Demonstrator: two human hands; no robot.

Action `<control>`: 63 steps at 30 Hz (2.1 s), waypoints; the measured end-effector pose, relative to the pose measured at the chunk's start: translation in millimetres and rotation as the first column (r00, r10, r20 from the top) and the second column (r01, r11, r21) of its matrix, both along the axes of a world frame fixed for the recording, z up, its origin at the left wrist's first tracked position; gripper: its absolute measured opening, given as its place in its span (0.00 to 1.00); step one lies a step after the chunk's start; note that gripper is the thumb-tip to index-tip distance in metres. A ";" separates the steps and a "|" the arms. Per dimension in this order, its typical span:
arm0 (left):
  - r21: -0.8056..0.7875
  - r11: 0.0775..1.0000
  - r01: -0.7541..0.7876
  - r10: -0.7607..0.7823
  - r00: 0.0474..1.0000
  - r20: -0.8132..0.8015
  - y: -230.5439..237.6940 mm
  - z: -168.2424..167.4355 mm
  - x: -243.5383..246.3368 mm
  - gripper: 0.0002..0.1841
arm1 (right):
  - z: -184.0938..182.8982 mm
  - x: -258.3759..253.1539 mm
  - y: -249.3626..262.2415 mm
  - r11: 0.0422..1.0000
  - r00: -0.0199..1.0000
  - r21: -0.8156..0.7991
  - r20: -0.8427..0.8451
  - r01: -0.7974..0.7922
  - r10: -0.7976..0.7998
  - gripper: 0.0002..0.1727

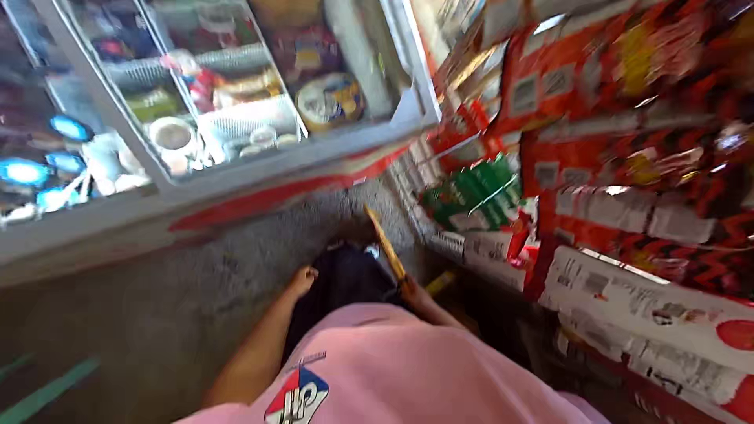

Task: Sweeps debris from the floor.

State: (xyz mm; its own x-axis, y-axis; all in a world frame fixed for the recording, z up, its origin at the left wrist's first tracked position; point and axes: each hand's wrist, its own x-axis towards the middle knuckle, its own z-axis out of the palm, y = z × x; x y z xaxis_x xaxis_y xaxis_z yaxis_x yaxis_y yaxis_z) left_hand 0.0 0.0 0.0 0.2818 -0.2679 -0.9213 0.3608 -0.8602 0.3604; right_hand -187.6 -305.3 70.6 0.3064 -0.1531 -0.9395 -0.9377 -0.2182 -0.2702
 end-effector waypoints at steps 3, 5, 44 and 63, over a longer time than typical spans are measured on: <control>0.037 0.998 0.042 -0.042 0.999 -0.006 2.8 0.7 -8.1 0.18 | 10.4 -6.7 -0.6 1.000 0.999 0.001 -0.029 0.024 -0.024 0.49; 0.067 0.994 0.086 -0.085 0.996 -0.012 7.1 -2.6 -16.4 0.17 | 17.8 -11.6 -1.0 0.999 0.998 0.001 -0.042 0.042 -0.042 0.48; 0.049 0.285 0.957 -0.958 0.283 0.043 16.0 20.0 126.7 0.19 | 39.8 -90.6 375.1 -0.199 -0.199 -0.004 -0.026 0.980 -0.980 0.39; 0.070 -0.318 0.946 -0.948 -0.319 0.001 39.7 32.1 -52.2 0.20 | 61.4 -225.3 584.4 -0.932 -0.907 0.203 -0.245 0.298 -0.344 0.05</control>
